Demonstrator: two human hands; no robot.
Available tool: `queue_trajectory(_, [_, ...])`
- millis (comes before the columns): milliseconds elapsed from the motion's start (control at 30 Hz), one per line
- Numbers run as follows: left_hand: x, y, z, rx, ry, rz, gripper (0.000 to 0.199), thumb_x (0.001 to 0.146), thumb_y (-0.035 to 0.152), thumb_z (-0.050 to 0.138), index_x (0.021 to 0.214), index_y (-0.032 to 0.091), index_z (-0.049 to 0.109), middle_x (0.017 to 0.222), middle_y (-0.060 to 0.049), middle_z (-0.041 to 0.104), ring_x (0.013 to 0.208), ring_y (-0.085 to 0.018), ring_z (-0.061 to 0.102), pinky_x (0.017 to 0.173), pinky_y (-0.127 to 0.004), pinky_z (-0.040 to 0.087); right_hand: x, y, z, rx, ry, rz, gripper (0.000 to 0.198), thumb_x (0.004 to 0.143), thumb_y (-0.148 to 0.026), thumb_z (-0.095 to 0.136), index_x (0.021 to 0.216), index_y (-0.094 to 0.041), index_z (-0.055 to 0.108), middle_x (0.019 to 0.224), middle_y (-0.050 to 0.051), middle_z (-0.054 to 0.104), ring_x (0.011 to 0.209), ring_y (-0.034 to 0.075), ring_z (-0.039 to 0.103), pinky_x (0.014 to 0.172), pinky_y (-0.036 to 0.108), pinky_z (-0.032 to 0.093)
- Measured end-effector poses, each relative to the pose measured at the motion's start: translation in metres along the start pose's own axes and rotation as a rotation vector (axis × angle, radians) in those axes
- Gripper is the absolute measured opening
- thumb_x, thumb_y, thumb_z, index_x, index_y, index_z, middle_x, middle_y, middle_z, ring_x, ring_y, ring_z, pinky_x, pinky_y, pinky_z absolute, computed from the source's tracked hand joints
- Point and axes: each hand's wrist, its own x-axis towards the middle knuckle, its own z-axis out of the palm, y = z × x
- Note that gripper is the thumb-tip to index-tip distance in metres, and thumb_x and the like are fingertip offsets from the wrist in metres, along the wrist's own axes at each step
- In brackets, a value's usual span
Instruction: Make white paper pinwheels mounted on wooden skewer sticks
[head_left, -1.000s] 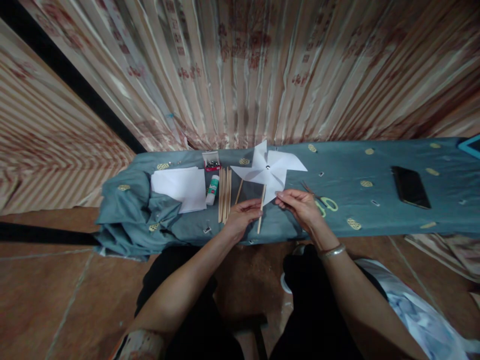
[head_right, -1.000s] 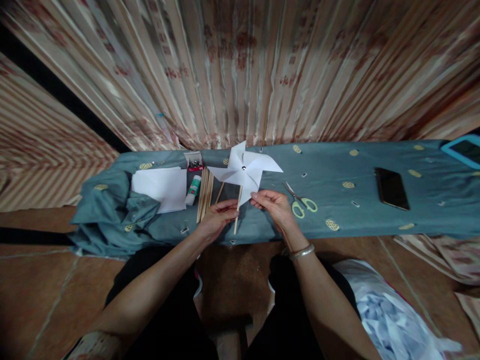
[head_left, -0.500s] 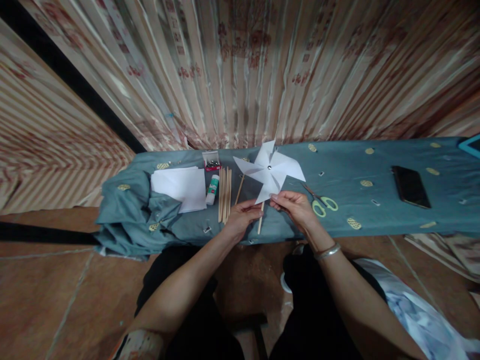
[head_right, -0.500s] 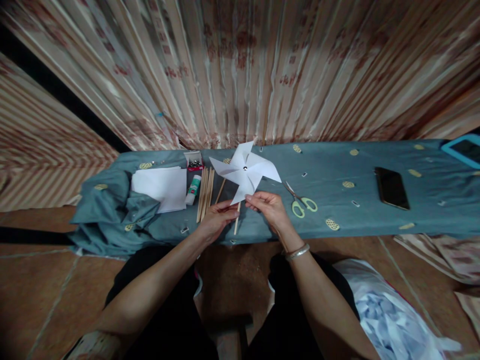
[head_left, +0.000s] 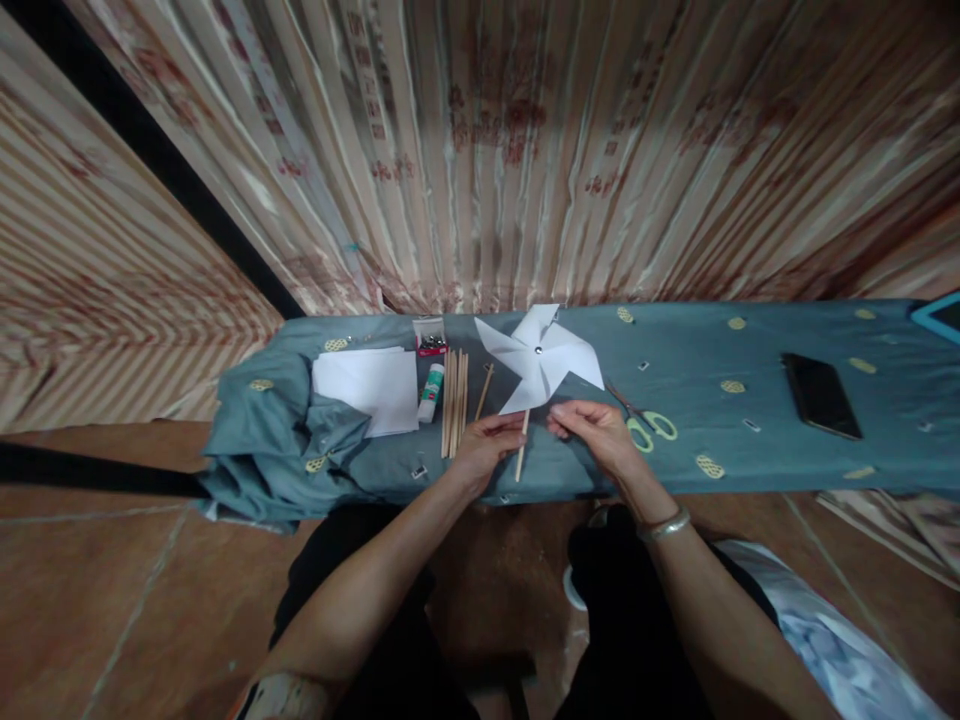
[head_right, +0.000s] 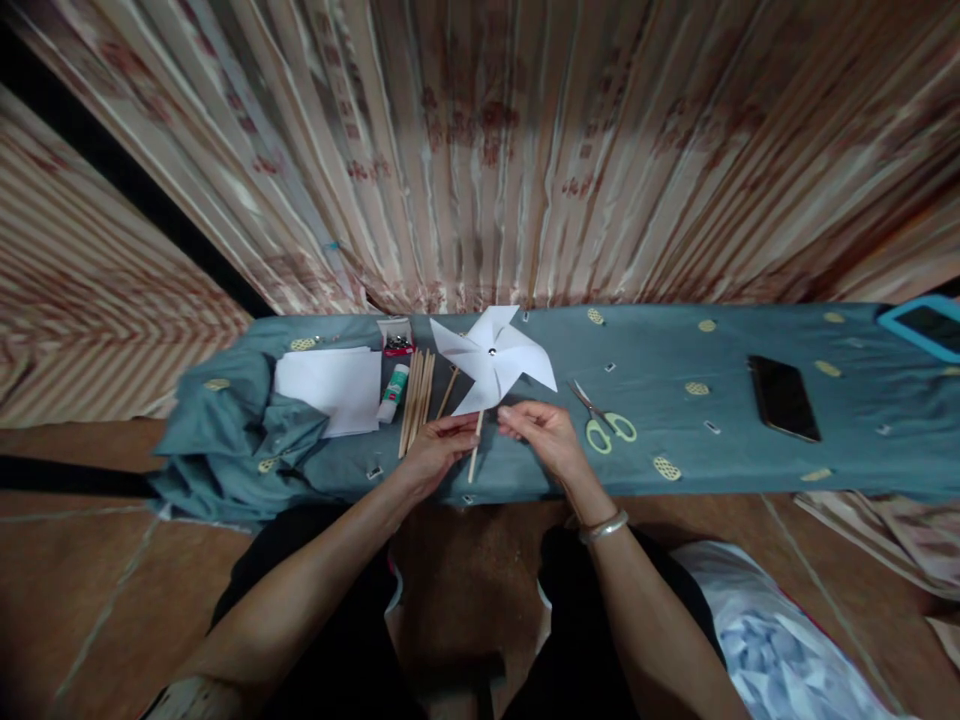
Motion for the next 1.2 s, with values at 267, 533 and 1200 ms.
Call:
queue_trajectory(267, [-0.003, 0.001, 0.001, -0.015, -0.014, -0.045, 0.043, 0.039, 0.011, 0.089, 0.081, 0.014, 0.078, 0.077, -0.004, 0.073, 0.069, -0.012, 0.063, 0.074, -0.027, 0.049, 0.009, -0.011, -0.054, 0.263, 0.437, -0.209, 0.038, 0.041, -0.048, 0.094, 0.060, -0.022, 0.074, 0.061, 0.000, 0.071, 0.055, 0.008, 0.060, 0.053, 0.018, 0.048])
queue_trajectory(533, [-0.007, -0.004, 0.002, 0.018, -0.052, -0.104, 0.048, 0.033, 0.015, 0.093, 0.079, 0.014, 0.078, 0.075, -0.003, 0.072, 0.066, -0.010, 0.062, 0.070, -0.025, 0.048, 0.025, -0.002, -0.058, 0.101, 0.449, -0.238, 0.032, 0.054, -0.044, 0.088, 0.077, -0.022, 0.078, 0.076, 0.001, 0.076, 0.063, 0.012, 0.063, 0.064, 0.026, 0.052])
queue_trajectory(1200, [-0.006, -0.002, 0.004, -0.002, -0.023, -0.077, 0.045, 0.035, 0.012, 0.090, 0.078, 0.014, 0.077, 0.073, -0.002, 0.072, 0.065, -0.011, 0.063, 0.069, -0.025, 0.049, 0.021, 0.000, -0.048, 0.084, 0.375, -0.154, 0.042, 0.040, -0.055, 0.091, 0.062, -0.023, 0.076, 0.057, -0.002, 0.068, 0.053, 0.011, 0.055, 0.056, 0.026, 0.047])
